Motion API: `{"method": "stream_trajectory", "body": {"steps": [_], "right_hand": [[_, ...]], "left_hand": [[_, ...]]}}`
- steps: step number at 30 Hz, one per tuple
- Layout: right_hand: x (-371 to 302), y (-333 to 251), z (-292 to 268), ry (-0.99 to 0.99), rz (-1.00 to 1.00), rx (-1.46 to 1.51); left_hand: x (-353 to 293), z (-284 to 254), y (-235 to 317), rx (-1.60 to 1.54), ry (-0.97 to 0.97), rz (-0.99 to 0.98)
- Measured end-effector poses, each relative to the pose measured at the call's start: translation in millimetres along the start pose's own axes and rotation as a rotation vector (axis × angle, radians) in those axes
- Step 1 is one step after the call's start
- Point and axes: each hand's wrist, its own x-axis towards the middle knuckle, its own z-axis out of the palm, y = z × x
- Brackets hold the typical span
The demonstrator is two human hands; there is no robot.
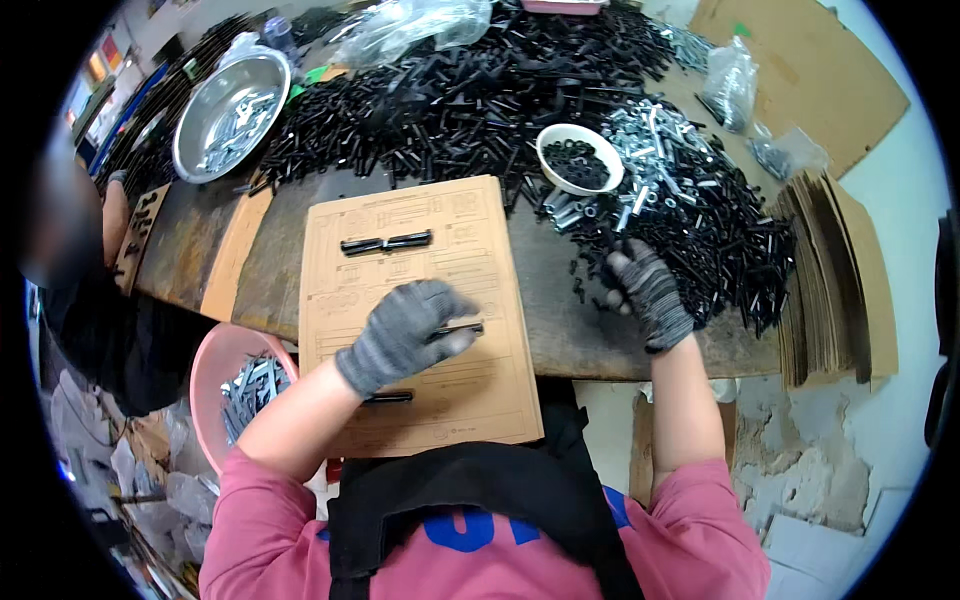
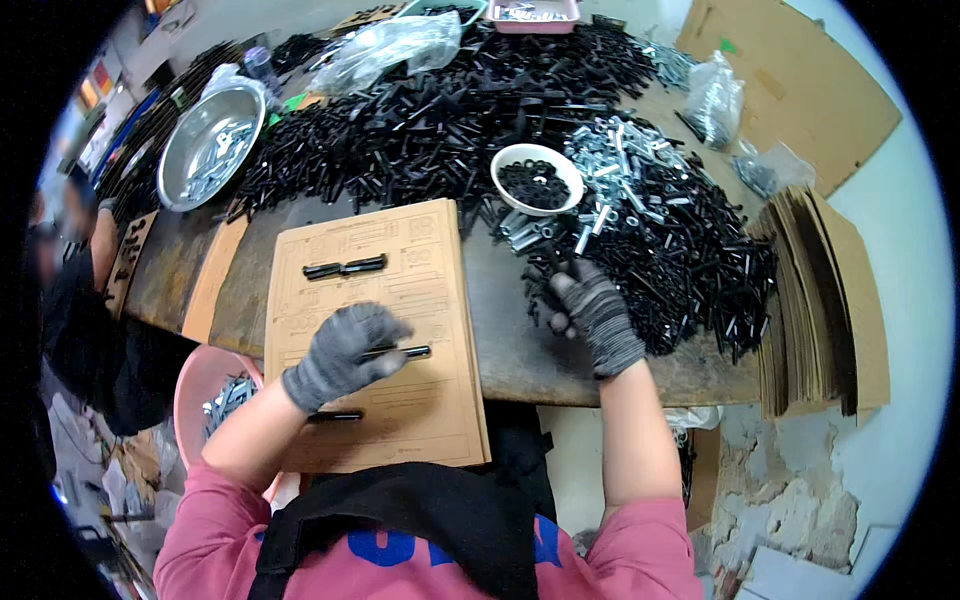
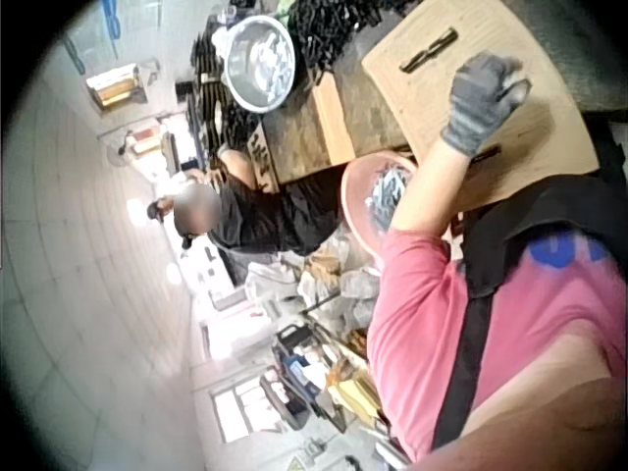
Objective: The person assembles small metal hardware components on a cardboard template. They pick up black cylindrical parts and silver fasteners, place them on the template, and use a hammer to secure them. The person repeats this process for multiple sets of hardware.
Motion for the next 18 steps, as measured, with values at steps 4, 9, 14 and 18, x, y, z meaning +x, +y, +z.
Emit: {"method": "stream_trajectory", "body": {"steps": [4,9,14,18], "right_hand": [[-11,-6,61,-0.277,-0.059,0.123],[-2,-5,97,-0.453,0.015,0.276],[18,0,100,0.005,-0.608,-0.415],[28,-2,97,0.082,-0.826,-0.708]], "left_hand": [[23,18,1,0.263,0.065,0.067],[40,17,-10,0.526,-0.141,0.079],[40,-3,-49,0.461,-0.262,-0.283],[31,-6,-81,0.315,-0.271,-0.471]]}}
